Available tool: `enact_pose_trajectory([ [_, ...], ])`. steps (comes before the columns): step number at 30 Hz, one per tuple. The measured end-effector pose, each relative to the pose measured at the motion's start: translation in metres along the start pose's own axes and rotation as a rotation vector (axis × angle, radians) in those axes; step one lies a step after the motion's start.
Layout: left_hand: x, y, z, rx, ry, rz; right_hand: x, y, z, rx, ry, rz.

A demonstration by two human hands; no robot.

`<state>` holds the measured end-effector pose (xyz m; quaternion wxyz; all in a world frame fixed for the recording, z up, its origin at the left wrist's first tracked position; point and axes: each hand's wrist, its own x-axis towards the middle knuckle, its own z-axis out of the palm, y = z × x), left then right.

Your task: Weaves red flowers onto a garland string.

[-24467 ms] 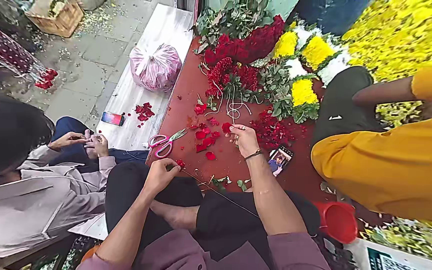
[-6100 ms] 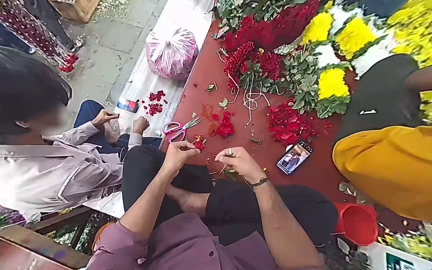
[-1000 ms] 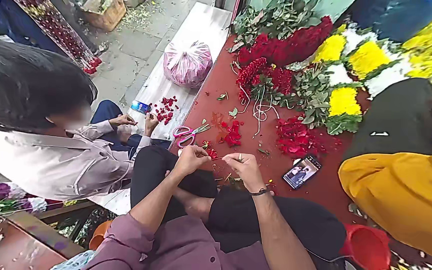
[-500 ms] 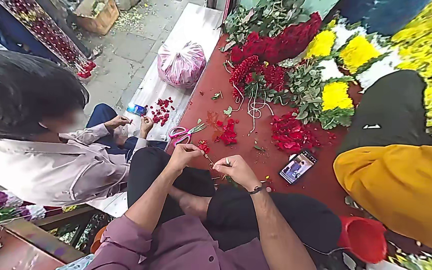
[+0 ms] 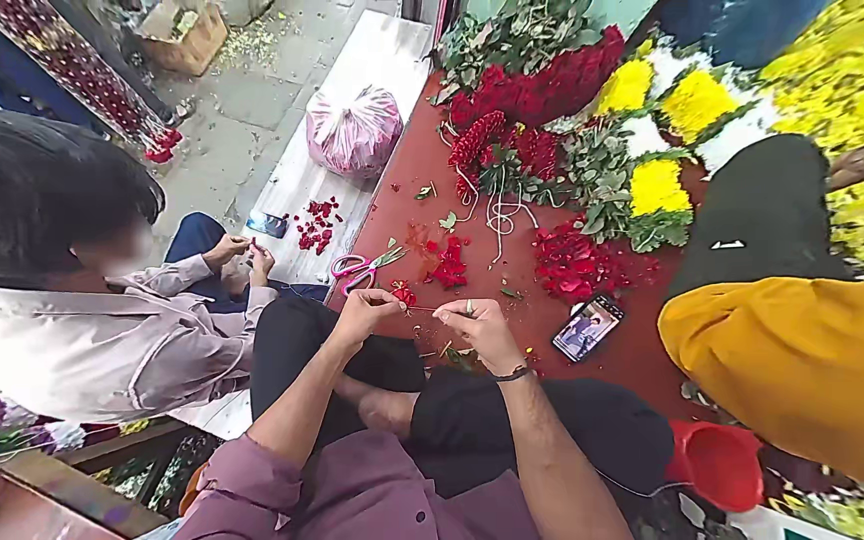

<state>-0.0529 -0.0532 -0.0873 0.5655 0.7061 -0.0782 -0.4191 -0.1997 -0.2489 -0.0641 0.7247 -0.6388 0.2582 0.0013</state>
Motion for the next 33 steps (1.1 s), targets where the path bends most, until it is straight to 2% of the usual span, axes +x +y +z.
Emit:
enact_pose_trajectory([
  [2, 0.001, -0.002, 0.001, 0.069, -0.009, 0.007, 0.002, -0.001, -0.011, -0.026, -0.033, 0.107],
  [5, 0.003, -0.008, -0.001, 0.183, 0.015, -0.007, 0.005, 0.002, -0.027, -0.275, -0.215, 0.358],
  [7, 0.002, -0.007, -0.003, 0.212, 0.028, -0.015, 0.016, 0.005, -0.035, -0.473, -0.172, 0.529],
  [9, 0.001, -0.006, -0.005, 0.229, 0.03, -0.018, 0.034, 0.01, -0.043, -0.521, -0.01, 0.586],
  [11, 0.0, -0.005, -0.005, 0.245, 0.026, -0.027, 0.06, 0.021, -0.052, -0.582, 0.169, 0.494],
  [13, 0.001, -0.007, -0.004, 0.257, 0.017, -0.031, 0.091, 0.033, -0.055, -0.729, 0.271, 0.444],
  [16, 0.002, -0.011, -0.004, 0.353, 0.017, -0.011, 0.119, 0.053, -0.05, -0.921, 0.321, 0.479],
  [18, 0.002, -0.01, -0.005, 0.421, 0.016, -0.005, 0.126, 0.076, -0.052, -0.956, 0.319, 0.45],
  [22, 0.002, -0.01, -0.006, 0.405, 0.033, -0.007, 0.116, 0.085, -0.055, -0.762, 0.364, 0.404],
  [27, 0.006, -0.006, -0.002, 0.413, 0.011, 0.015, 0.099, 0.041, -0.071, -0.244, 0.413, 0.347],
  [30, 0.004, -0.009, -0.003, 0.42, -0.005, 0.046, 0.079, 0.009, -0.068, -0.271, 0.419, 0.26],
  [33, 0.0, -0.009, -0.002, 0.41, -0.04, 0.065, 0.052, 0.009, -0.065, -0.396, 0.388, 0.093],
])
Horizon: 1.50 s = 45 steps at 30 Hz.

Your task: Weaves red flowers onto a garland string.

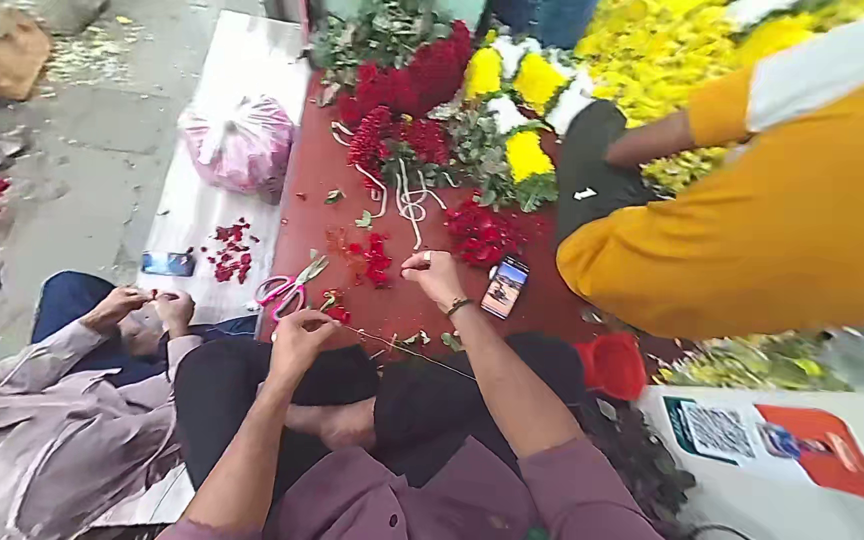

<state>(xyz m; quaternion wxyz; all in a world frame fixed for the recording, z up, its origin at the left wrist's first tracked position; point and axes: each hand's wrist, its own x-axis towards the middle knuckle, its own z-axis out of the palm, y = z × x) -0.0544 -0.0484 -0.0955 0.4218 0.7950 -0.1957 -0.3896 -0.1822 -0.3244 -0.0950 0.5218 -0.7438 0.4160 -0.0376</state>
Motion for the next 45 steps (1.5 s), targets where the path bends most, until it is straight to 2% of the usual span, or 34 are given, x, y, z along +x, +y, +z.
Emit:
enact_pose_trajectory([
  [2, 0.0, -0.003, 0.002, -0.019, 0.007, 0.012, -0.016, 0.008, 0.0, 0.071, -0.034, -0.017],
  [5, 0.001, -0.004, 0.004, -0.038, 0.024, 0.006, -0.035, 0.006, 0.001, 0.219, -0.085, 0.102],
  [8, 0.0, -0.005, 0.008, -0.034, 0.02, 0.002, -0.018, 0.002, 0.005, 0.323, -0.099, 0.213],
  [11, 0.003, -0.007, 0.012, -0.015, 0.012, -0.002, -0.016, -0.005, 0.002, 0.392, -0.085, 0.244],
  [19, 0.002, -0.004, 0.013, 0.019, 0.016, -0.035, -0.036, -0.016, -0.001, 0.439, -0.118, 0.057],
  [26, 0.002, -0.006, 0.01, 0.04, 0.025, -0.067, -0.036, -0.012, 0.004, 0.47, -0.135, 0.028],
  [32, 0.004, -0.007, 0.012, 0.026, 0.021, -0.064, -0.028, -0.01, 0.009, 0.352, -0.149, -0.069],
  [39, 0.005, -0.006, 0.01, -0.013, 0.046, -0.057, -0.047, -0.026, 0.02, 0.233, -0.103, -0.235],
  [45, 0.005, -0.004, 0.01, -0.057, 0.033, -0.071, -0.09, -0.057, 0.035, 0.455, -0.092, -0.268],
])
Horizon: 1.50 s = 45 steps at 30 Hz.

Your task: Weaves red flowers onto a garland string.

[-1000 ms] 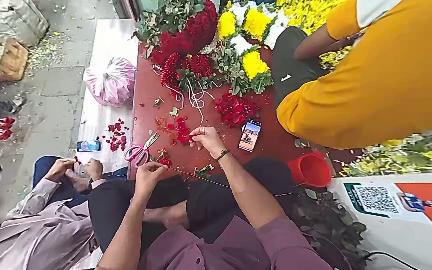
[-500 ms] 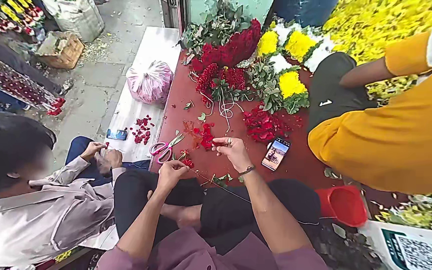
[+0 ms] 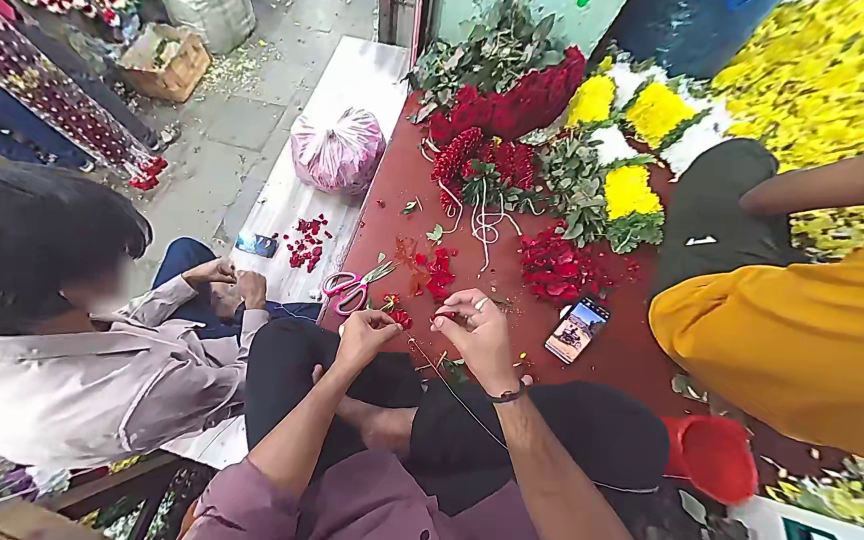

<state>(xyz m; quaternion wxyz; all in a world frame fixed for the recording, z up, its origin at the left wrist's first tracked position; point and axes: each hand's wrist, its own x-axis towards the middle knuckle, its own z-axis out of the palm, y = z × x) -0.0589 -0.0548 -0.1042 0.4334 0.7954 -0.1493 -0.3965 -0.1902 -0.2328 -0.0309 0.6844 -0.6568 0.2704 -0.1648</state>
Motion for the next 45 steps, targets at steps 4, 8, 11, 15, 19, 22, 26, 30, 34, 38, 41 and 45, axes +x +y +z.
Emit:
enact_pose_trajectory([
  [4, -0.004, 0.006, 0.0, -0.078, -0.011, -0.021, -0.012, 0.004, 0.013, 0.057, -0.075, 0.159],
  [8, -0.007, 0.01, 0.004, -0.158, -0.041, 0.025, -0.012, 0.035, 0.02, -0.03, -0.103, 0.296],
  [11, -0.008, 0.009, 0.004, -0.12, -0.095, 0.054, -0.01, 0.048, 0.023, -0.139, -0.055, 0.355],
  [15, -0.007, 0.011, 0.005, -0.105, -0.161, 0.07, -0.007, 0.051, 0.022, -0.215, -0.004, 0.375],
  [19, -0.007, 0.009, 0.004, -0.149, -0.187, 0.092, -0.007, 0.051, 0.021, -0.257, 0.002, 0.381],
  [22, -0.007, 0.01, 0.003, -0.21, -0.182, 0.046, -0.006, 0.054, 0.016, -0.285, -0.032, 0.375],
  [26, -0.007, 0.011, 0.0, -0.239, -0.087, -0.011, -0.007, 0.052, 0.01, -0.304, -0.12, 0.374],
  [30, -0.005, 0.01, -0.004, -0.232, 0.022, -0.057, -0.017, 0.046, 0.01, -0.261, -0.319, 0.532],
  [34, -0.005, 0.011, -0.008, -0.213, 0.106, -0.077, -0.007, 0.033, -0.001, -0.323, -0.276, 0.389],
  [38, -0.006, 0.011, -0.001, 0.211, 0.121, 0.022, -0.012, 0.032, -0.004, -0.396, -0.417, 0.219],
  [41, -0.016, 0.025, 0.002, 0.534, -0.165, 0.119, -0.012, 0.027, 0.002, -0.356, -0.476, 0.187],
  [45, -0.027, 0.033, -0.005, -0.077, -0.673, 0.297, 0.0, 0.032, -0.012, -0.263, -0.447, 0.299],
])
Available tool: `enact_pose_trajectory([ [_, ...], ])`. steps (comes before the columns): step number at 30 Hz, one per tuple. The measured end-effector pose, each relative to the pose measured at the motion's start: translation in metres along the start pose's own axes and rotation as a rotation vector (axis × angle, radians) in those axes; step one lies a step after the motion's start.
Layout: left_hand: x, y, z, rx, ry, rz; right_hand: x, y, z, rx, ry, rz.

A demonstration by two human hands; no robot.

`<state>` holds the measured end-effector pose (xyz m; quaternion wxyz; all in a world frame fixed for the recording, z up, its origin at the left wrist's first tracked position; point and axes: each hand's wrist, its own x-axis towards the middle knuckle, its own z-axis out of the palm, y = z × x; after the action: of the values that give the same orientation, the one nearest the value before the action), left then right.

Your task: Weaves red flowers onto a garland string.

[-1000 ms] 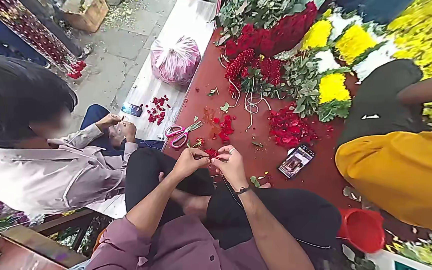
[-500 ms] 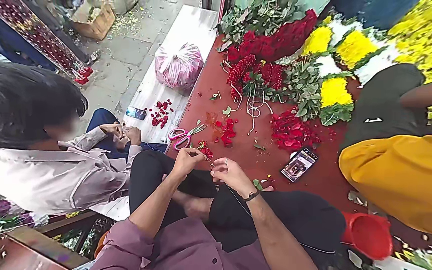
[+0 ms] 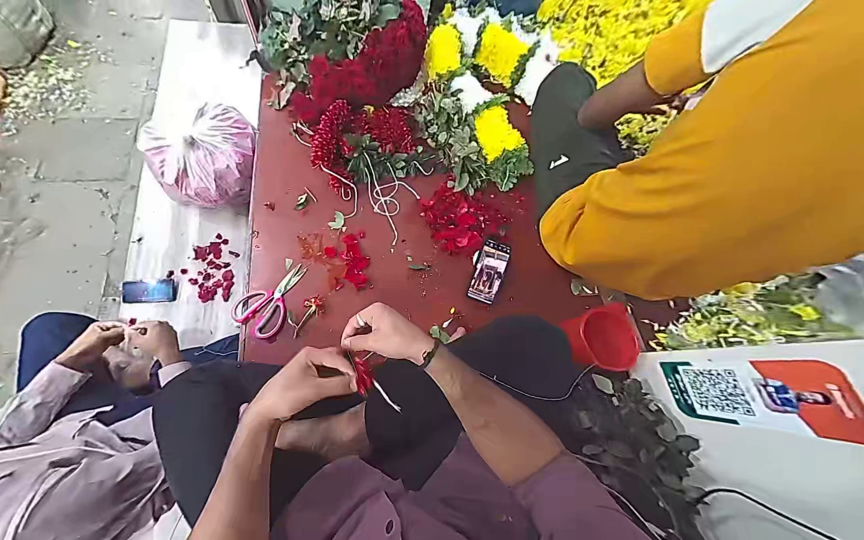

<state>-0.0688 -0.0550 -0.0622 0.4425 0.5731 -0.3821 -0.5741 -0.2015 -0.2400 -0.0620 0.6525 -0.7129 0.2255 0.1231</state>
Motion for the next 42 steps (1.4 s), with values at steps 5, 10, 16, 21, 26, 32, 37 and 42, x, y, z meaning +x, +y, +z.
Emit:
enact_pose_trajectory([
  [5, 0.015, -0.016, -0.012, -0.214, 0.777, -0.124, 0.005, 0.009, 0.018, 0.095, -0.051, 0.013],
  [10, 0.018, -0.023, 0.0, -0.333, 0.804, -0.283, 0.005, 0.007, 0.042, -0.159, -0.057, -0.05],
  [16, 0.016, -0.026, -0.003, -0.392, 0.793, -0.223, -0.001, -0.003, 0.031, 0.064, 0.117, -0.118],
  [21, 0.015, -0.021, -0.008, -0.243, 0.804, -0.235, 0.001, -0.002, 0.005, 0.207, 0.319, 0.01],
  [26, 0.005, -0.013, -0.014, 0.305, 0.394, -0.368, 0.002, 0.005, 0.022, 0.075, 0.084, -0.096],
  [32, -0.011, -0.007, -0.014, -0.4, 0.181, -0.029, 0.002, 0.017, 0.02, 0.089, -0.146, 0.06],
  [37, 0.005, -0.029, -0.016, -0.177, 0.76, -0.265, 0.003, 0.007, 0.033, 0.045, -0.142, -0.011],
  [42, 0.002, -0.026, -0.019, -0.118, 0.635, -0.309, -0.005, -0.002, 0.005, 0.181, 0.065, 0.041],
])
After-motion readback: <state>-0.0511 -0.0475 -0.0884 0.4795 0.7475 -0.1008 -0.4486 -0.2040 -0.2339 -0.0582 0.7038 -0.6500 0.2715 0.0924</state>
